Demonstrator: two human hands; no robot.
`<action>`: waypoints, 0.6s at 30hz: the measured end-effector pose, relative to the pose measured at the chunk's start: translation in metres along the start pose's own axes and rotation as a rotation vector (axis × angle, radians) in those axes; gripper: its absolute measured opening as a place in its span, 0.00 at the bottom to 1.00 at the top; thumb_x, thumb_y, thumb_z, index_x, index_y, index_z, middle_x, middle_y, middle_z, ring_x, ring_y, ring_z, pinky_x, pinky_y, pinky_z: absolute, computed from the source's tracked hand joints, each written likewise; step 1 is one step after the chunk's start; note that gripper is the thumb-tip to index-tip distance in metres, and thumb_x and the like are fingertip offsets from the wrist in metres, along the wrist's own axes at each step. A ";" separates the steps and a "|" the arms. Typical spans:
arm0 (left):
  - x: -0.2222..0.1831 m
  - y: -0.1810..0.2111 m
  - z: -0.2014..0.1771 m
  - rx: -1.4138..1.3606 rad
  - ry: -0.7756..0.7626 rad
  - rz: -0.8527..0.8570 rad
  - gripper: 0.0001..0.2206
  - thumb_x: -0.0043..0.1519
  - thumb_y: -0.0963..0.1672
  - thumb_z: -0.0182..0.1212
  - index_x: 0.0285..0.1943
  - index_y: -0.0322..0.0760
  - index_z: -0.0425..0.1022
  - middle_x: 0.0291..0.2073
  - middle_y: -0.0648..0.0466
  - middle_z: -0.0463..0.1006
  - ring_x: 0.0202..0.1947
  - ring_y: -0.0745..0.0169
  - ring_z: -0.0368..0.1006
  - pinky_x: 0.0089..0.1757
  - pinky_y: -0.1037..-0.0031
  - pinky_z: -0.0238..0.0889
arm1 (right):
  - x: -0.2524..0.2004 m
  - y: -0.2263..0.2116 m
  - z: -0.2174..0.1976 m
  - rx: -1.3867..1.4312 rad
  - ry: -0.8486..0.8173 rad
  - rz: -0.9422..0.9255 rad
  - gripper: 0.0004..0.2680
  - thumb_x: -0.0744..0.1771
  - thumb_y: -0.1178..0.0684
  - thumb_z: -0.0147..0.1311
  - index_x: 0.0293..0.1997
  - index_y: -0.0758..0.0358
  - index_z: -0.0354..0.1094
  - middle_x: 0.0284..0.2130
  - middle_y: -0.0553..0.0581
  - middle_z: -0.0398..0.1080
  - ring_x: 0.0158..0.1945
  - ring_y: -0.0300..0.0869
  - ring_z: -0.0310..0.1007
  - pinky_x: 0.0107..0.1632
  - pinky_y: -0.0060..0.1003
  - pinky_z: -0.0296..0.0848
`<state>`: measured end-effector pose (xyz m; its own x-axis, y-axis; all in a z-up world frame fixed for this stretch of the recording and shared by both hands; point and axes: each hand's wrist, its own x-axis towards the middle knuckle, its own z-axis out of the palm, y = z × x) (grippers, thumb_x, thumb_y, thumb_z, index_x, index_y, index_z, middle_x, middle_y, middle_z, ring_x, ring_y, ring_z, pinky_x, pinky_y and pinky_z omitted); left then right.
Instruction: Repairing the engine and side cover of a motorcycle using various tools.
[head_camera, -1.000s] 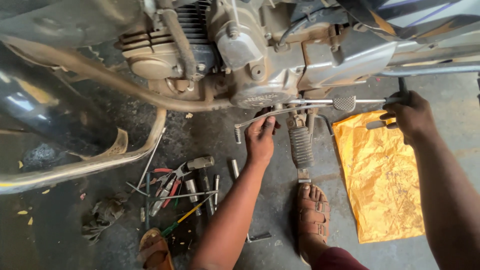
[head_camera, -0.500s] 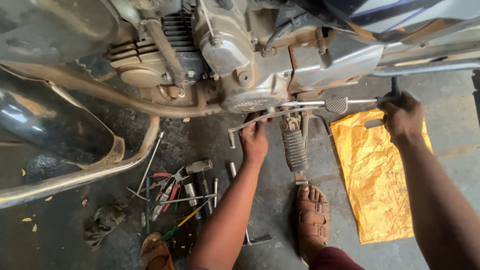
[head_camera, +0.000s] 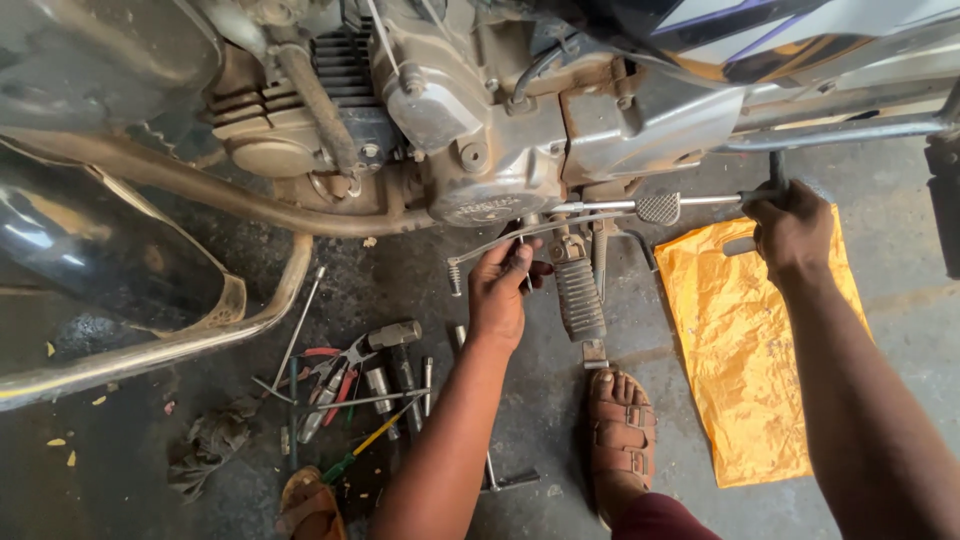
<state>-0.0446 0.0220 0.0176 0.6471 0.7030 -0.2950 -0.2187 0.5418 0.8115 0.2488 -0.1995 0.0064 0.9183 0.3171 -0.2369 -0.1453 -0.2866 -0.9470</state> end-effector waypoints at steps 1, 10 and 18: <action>0.004 -0.003 -0.002 -0.028 -0.004 -0.004 0.14 0.64 0.44 0.64 0.58 0.34 0.77 0.44 0.53 0.81 0.35 0.65 0.75 0.35 0.74 0.66 | 0.004 0.001 -0.001 0.012 -0.039 0.004 0.03 0.65 0.65 0.55 0.38 0.66 0.66 0.24 0.53 0.65 0.20 0.35 0.58 0.21 0.31 0.53; 0.008 -0.017 -0.010 -0.160 -0.075 -0.059 0.15 0.65 0.43 0.64 0.61 0.37 0.74 0.44 0.55 0.76 0.37 0.65 0.70 0.38 0.71 0.66 | 0.022 0.013 -0.015 -0.021 -0.103 0.182 0.05 0.67 0.50 0.51 0.40 0.58 0.67 0.26 0.48 0.68 0.23 0.33 0.62 0.24 0.32 0.61; 0.009 -0.009 -0.008 -0.082 -0.061 -0.103 0.14 0.65 0.43 0.62 0.60 0.37 0.75 0.41 0.56 0.76 0.33 0.64 0.69 0.36 0.71 0.64 | 0.002 0.004 0.012 -0.145 0.247 0.007 0.16 0.69 0.40 0.57 0.33 0.67 0.73 0.23 0.53 0.68 0.29 0.39 0.66 0.33 0.34 0.62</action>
<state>-0.0429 0.0268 0.0034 0.7122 0.6133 -0.3414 -0.2057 0.6473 0.7339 0.2457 -0.1896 -0.0001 0.9819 0.0896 -0.1667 -0.1145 -0.4203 -0.9001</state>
